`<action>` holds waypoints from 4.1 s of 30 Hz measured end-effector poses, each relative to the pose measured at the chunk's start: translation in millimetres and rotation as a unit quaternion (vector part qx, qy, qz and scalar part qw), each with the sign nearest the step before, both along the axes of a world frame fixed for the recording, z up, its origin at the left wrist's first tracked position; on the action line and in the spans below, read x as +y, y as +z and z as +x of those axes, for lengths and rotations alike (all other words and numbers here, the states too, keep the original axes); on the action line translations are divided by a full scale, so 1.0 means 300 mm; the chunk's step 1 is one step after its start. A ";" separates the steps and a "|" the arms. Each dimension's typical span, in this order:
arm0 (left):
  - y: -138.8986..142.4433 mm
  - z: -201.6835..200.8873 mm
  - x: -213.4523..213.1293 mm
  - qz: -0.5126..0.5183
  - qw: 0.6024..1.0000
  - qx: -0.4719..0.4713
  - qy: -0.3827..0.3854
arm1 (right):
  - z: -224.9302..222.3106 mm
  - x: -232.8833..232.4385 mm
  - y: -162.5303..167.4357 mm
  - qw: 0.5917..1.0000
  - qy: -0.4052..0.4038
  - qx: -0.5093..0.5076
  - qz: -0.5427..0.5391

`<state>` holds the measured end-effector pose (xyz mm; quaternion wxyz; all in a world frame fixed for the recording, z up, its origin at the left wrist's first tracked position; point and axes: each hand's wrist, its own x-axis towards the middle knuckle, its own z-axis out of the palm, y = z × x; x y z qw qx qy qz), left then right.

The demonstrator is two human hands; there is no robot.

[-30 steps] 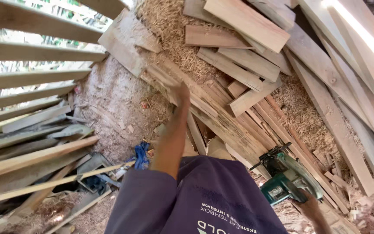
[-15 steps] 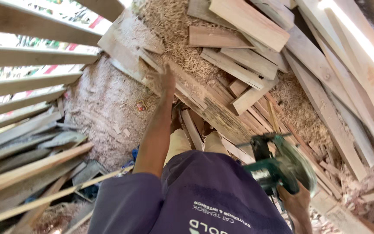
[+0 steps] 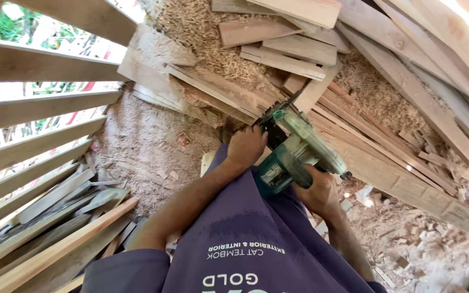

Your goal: The person selects wooden strips from a pile on the floor and cuts them to length using a handheld circular saw, repositioning each strip and cutting multiple pieces one after another among scattered offcuts and sawdust.

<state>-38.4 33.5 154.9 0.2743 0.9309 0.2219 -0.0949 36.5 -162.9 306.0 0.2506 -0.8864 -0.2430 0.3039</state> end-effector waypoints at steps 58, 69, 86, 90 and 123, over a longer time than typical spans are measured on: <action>-0.326 -0.118 -0.203 -0.411 0.851 -0.085 0.315 | 0.203 -0.131 -0.380 0.978 0.189 0.067 0.063; -0.405 -0.149 -0.216 -0.507 0.751 -0.041 0.421 | 0.157 -0.148 -0.473 0.963 0.247 0.093 0.057; -0.432 -0.195 -0.213 -0.507 0.774 -0.034 0.379 | 0.100 -0.150 -0.461 0.968 0.226 0.081 0.075; -0.412 -0.194 -0.223 -0.463 0.795 0.009 0.392 | 0.083 -0.151 -0.473 0.966 0.230 0.081 0.086; -0.433 -0.280 -0.185 -0.473 0.785 -0.026 0.398 | -0.027 -0.131 -0.544 0.956 0.237 0.139 0.102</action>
